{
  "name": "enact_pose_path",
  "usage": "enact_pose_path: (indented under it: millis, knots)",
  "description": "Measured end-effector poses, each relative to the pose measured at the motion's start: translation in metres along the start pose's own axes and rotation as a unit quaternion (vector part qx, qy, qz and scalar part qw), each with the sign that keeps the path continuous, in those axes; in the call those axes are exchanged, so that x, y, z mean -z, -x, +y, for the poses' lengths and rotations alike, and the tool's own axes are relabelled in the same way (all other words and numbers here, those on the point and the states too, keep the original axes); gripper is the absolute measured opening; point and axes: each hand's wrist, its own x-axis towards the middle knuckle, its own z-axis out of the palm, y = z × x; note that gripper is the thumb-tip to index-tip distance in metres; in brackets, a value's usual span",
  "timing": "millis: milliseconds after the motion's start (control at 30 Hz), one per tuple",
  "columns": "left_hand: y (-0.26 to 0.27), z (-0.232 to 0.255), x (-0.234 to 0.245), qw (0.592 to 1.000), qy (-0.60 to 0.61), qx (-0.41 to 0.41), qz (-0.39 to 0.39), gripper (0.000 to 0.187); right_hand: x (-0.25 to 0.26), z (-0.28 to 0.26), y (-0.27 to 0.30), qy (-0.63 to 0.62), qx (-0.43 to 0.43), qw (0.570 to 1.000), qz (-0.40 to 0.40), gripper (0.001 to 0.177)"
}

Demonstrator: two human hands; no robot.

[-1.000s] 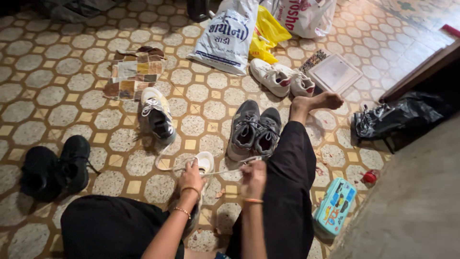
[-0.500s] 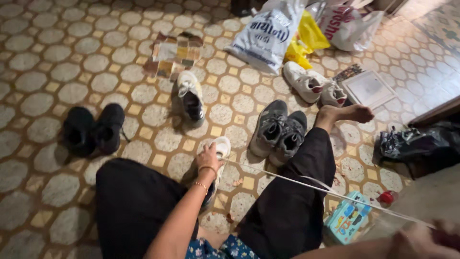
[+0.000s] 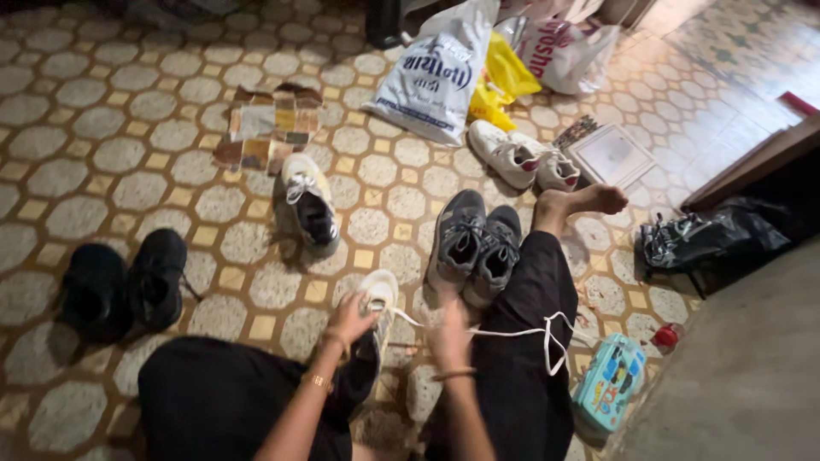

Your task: The person sits on the floor and threads a white shoelace through the eyelets of a white sneaker. They pull the lace through each eyelet in sequence and tie the ends together to secure the shoe.

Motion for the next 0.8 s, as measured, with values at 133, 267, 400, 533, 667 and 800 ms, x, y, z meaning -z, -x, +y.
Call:
enact_pose_path:
  millis: [133,267,400,533,667,800]
  knots:
    - [0.031,0.0,0.004,0.998,-0.044,0.015,0.035,0.059,-0.076,-0.019,-0.003,0.118,0.11,0.986,-0.032,0.043]
    - [0.052,0.03,0.012,0.991,-0.105,0.03,0.083,0.042,-0.095,0.009,-0.003,0.088,0.021,0.994,-0.067,0.045]
    - [0.049,0.05,0.02,0.983,-0.162,0.048,0.074,0.029,-0.11,0.03,-0.002,-0.132,-0.075,0.987,-0.041,0.04]
    - [0.048,0.045,0.021,0.972,-0.153,0.174,0.033,0.032,-0.099,0.04,-0.01,-0.588,-0.318,0.743,-0.036,0.029]
    - [0.048,0.031,0.025,0.981,-0.115,0.111,0.113,0.03,-0.029,0.07,-0.04,-0.742,-0.362,0.564,0.021,0.036]
    - [0.041,0.033,0.039,0.988,-0.09,0.057,0.108,0.03,0.0,0.069,-0.044,-0.687,-0.321,0.644,0.102,0.027]
